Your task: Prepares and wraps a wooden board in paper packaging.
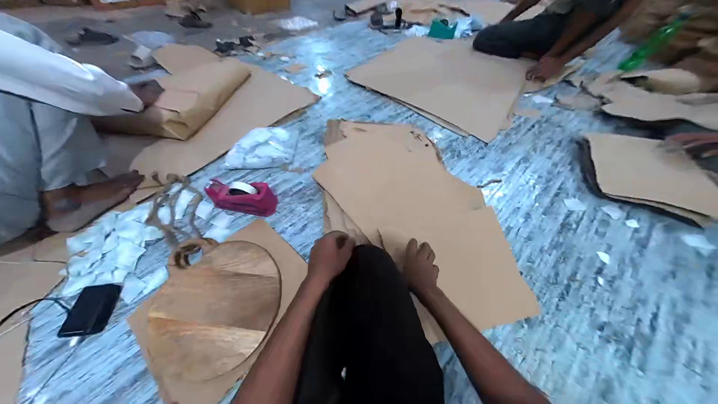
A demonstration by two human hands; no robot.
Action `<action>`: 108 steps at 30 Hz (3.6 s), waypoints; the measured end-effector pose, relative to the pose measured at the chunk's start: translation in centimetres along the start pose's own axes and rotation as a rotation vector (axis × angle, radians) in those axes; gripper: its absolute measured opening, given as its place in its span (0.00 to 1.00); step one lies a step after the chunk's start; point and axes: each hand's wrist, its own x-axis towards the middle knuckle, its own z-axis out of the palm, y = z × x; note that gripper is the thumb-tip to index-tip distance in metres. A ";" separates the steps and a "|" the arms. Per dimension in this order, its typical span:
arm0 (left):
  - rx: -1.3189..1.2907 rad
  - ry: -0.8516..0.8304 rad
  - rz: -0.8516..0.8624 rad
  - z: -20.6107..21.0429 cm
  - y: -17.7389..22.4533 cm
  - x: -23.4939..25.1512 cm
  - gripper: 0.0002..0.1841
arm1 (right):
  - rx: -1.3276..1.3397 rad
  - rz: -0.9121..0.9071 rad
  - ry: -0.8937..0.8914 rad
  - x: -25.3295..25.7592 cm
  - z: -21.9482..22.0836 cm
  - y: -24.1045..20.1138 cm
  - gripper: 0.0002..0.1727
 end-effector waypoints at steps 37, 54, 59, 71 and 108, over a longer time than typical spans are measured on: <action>-0.348 0.086 -0.072 12.1 9.9 3.5 0.13 | 1.118 -0.136 0.128 -2.9 -5.3 4.1 0.19; -0.456 -0.011 -0.011 12.3 9.9 3.0 0.08 | 1.163 -0.154 0.182 -3.0 -5.4 4.2 0.27; -0.640 -0.013 -0.040 12.2 10.4 2.8 0.07 | 1.246 -0.162 0.192 -2.8 -5.7 4.4 0.27; -0.747 -0.164 -0.056 11.8 10.8 2.4 0.09 | 1.389 -0.102 0.149 -3.2 -6.3 4.7 0.18; -0.601 -0.317 0.011 11.9 11.0 2.3 0.08 | 1.675 0.093 -0.288 -3.1 -9.1 7.2 0.17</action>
